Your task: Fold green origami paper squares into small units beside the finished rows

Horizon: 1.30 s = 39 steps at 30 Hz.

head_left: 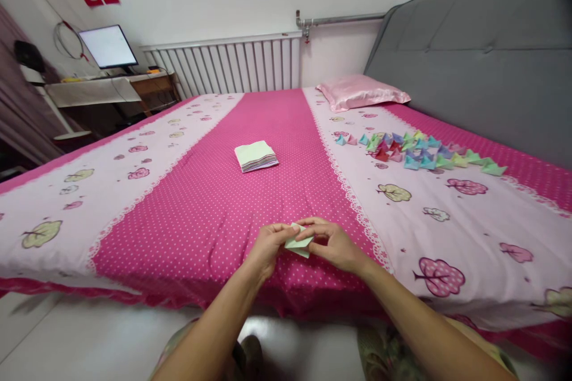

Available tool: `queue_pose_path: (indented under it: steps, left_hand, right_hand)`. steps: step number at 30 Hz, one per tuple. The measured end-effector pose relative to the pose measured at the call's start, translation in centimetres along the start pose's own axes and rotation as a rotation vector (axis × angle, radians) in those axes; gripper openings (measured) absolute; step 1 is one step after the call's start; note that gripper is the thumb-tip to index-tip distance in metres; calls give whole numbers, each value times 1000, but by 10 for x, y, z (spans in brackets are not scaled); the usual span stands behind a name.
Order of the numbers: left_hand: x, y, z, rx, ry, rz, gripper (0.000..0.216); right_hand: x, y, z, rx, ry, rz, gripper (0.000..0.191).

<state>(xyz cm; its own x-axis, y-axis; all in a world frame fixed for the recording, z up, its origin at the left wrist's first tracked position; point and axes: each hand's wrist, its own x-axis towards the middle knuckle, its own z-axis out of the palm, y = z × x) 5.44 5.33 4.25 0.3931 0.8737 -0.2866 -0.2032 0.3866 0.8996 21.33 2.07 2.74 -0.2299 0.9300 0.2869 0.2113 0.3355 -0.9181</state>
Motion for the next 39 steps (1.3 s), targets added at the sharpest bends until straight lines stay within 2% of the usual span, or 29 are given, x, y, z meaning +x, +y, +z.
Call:
queue_pose_path:
  steps: [6, 16, 21, 29, 33, 36, 39]
  left_hand:
    - [-2, 0, 3, -2, -42, -20, 21]
    - [0, -6, 2, 34, 27, -1, 23]
    - [1, -8, 2, 82, 60, 14, 23]
    - [-3, 1, 1, 78, -140, 33, 39]
    - [-4, 4, 0, 132, -195, 70, 25]
    - [-3, 5, -1, 162, -206, 71, 29]
    - [-3, 6, 1, 200, -211, 85, 26]
  right_hand:
    - [1, 3, 5, 32, 105, 18, 11]
    - [-3, -2, 16, -12, 251, -16, 13]
    - [-3, -1, 17, 3, 271, 18, 18]
    - [-3, 0, 19, 44, 307, 86, 21]
    - [-2, -2, 19, 164, 359, 127, 26]
    - [-1, -1, 17, 207, 370, 156, 32]
    - [-1, 1, 15, 236, 338, 184, 29]
